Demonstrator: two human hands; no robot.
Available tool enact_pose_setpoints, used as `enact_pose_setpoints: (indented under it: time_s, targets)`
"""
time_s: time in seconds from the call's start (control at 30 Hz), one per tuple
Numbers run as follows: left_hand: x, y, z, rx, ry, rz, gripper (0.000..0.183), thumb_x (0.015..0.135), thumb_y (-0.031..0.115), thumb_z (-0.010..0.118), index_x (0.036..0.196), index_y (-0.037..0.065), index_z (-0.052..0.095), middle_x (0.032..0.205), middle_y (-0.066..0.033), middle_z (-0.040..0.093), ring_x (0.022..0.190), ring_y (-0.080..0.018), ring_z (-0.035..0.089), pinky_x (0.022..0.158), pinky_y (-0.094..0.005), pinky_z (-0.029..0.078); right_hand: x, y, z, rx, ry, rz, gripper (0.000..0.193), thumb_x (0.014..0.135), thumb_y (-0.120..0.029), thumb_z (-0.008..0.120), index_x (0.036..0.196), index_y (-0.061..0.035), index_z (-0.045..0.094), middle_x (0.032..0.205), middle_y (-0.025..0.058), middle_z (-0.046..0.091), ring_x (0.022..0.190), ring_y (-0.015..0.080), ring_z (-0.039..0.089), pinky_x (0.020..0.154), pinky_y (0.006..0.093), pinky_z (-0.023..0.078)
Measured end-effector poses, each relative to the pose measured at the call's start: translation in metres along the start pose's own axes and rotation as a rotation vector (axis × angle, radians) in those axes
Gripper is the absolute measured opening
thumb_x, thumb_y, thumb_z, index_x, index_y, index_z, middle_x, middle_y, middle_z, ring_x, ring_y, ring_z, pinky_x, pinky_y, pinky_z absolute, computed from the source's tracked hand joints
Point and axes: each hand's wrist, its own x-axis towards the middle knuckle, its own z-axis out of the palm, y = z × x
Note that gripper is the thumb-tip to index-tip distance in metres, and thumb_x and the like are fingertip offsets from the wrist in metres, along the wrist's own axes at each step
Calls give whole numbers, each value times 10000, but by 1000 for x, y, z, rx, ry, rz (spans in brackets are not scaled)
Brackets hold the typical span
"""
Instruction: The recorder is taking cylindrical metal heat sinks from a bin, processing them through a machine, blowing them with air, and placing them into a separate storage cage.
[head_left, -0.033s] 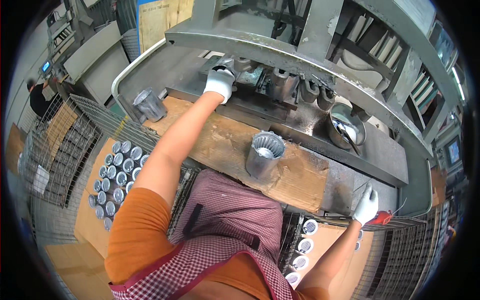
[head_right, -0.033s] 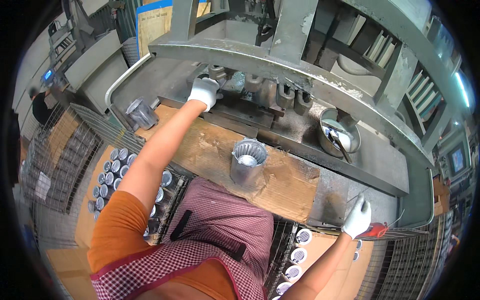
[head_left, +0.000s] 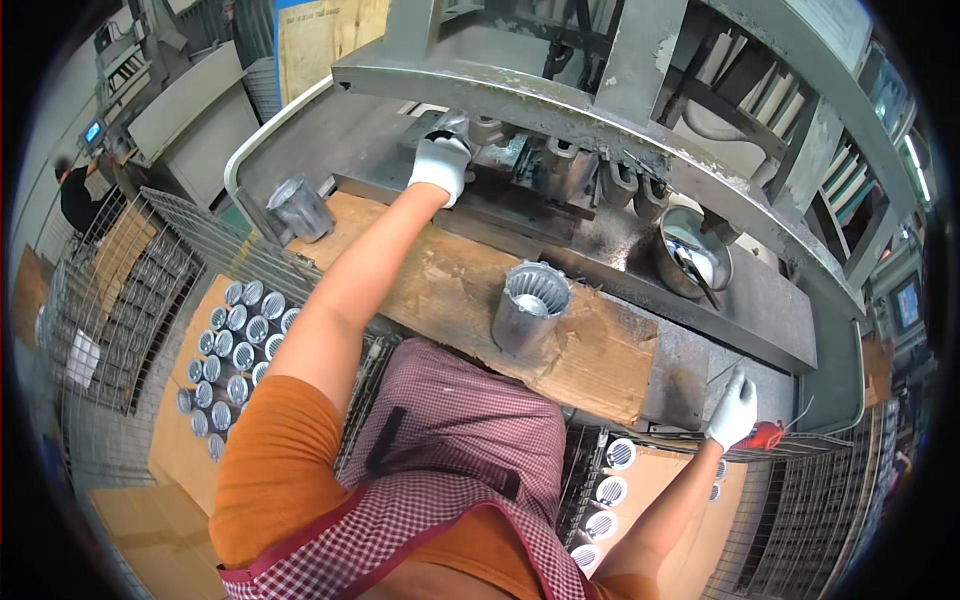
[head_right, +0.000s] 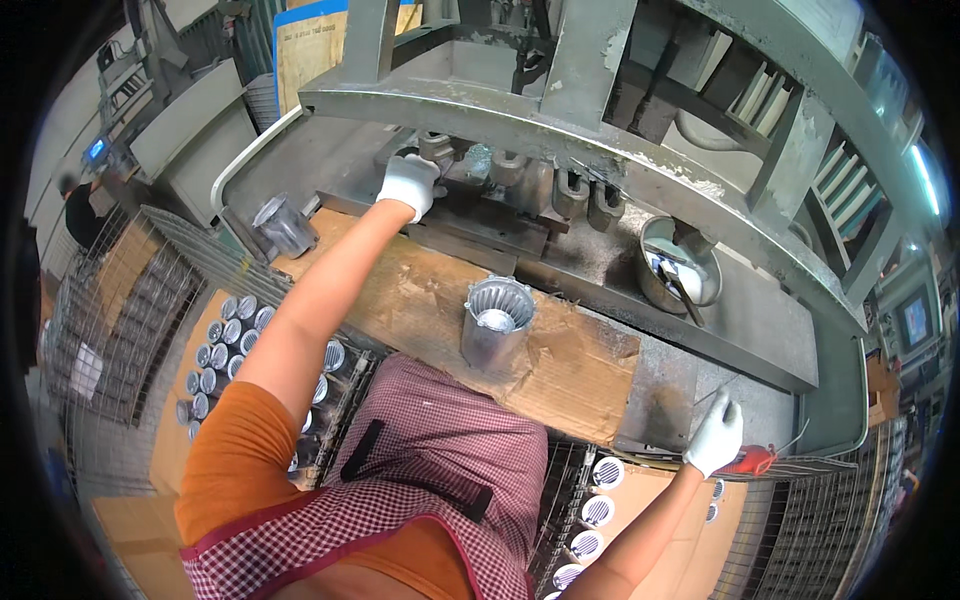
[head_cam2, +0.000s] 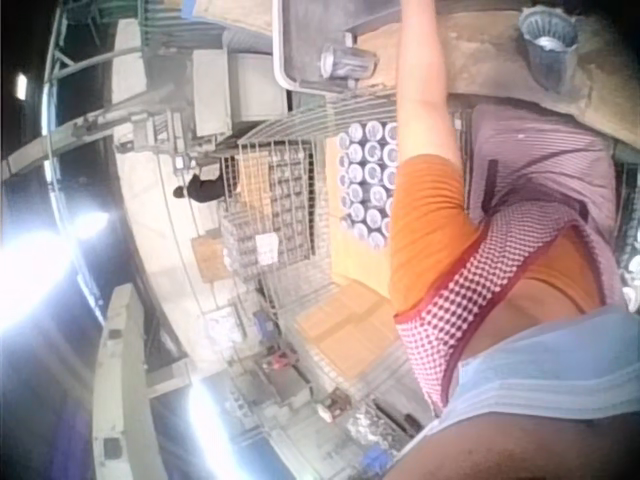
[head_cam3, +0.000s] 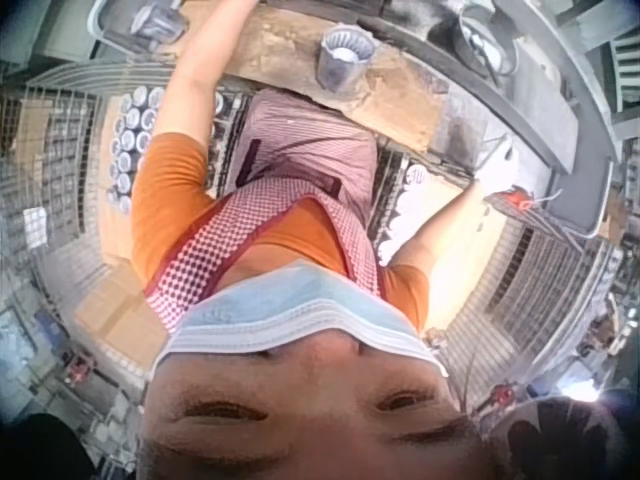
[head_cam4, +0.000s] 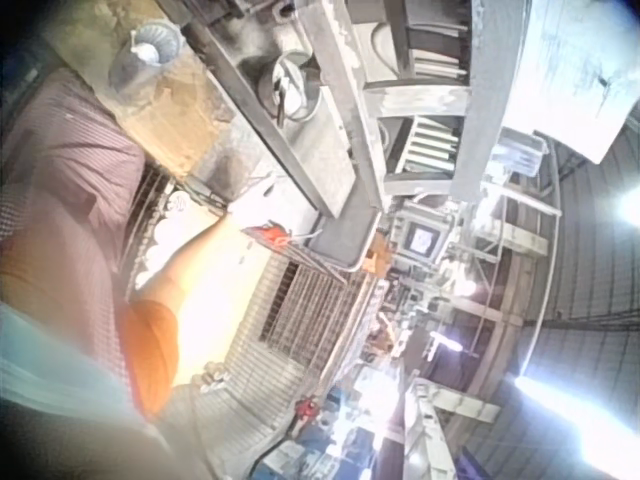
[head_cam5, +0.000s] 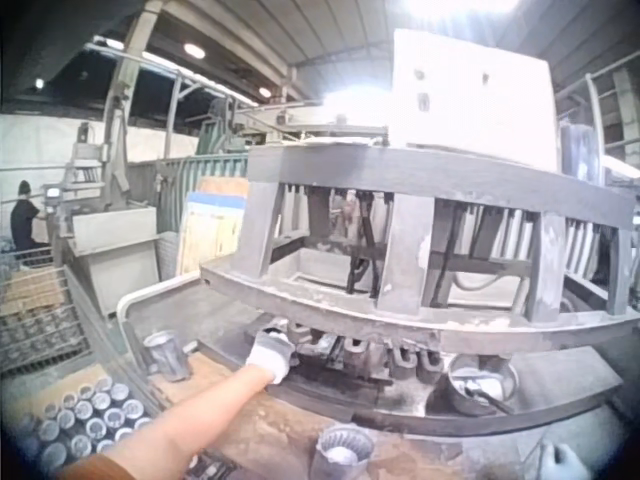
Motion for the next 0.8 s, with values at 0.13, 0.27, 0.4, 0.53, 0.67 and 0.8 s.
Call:
enact_pose_setpoints:
  time_s: [0.13, 0.27, 0.4, 0.53, 0.67, 0.8]
  targets:
    - [2, -9, 19, 9, 270, -39, 464, 741, 459, 734, 1031, 100, 685, 1009, -106, 674, 966, -292, 634, 786, -417, 501, -1, -5, -7, -93, 26, -57, 415, 916, -409, 598, 929, -2, 682, 911, 169, 685, 771, 294, 617, 739, 364, 466]
    - [-50, -2, 21, -392, 316, -209, 573, 766, 528, 682, 1172, 128, 619, 1094, -145, 631, 1064, -309, 575, 841, -454, 467, 1, 27, -12, 286, 319, -339, 318, 851, -209, 719, 1062, 20, 656, 1046, 143, 681, 899, 238, 623, 834, 368, 480]
    - [-133, 51, 22, -1242, 400, -89, 927, 687, 396, 821, 1415, 23, 385, 1387, -215, 449, 1310, -339, 418, 1100, -442, 342, 1, 76, -37, 490, 732, -212, 634, 788, -141, 777, 1321, 31, 479, 1244, 179, 588, 1063, 276, 583, 1003, 419, 429]
    - [-166, 140, 38, -1290, 347, 71, 1070, 500, 348, 917, 1354, 34, 354, 1374, -245, 416, 1345, -388, 370, 1117, -465, 329, 10, 106, -11, 128, 647, -158, 727, 775, -264, 784, 1354, 31, 457, 1231, 184, 592, 1093, 290, 581, 995, 421, 435]
    - [-137, 130, -12, -1420, -47, 29, 857, 599, 355, 861, 1290, 66, 445, 1219, -198, 556, 1161, -336, 560, 996, -426, 445, 10, 81, -42, 335, 446, 155, 627, 804, -312, 753, 1291, 19, 536, 1238, 194, 590, 1070, 293, 593, 964, 417, 457]
    - [-143, 130, -43, -633, 52, 510, 650, 628, 402, 764, 1215, 201, 572, 1186, -186, 572, 1040, -342, 600, 871, -465, 470, 11, 103, -29, 230, 313, 144, 628, 842, -451, 686, 1250, 10, 565, 1128, 148, 632, 937, 277, 618, 837, 395, 500]
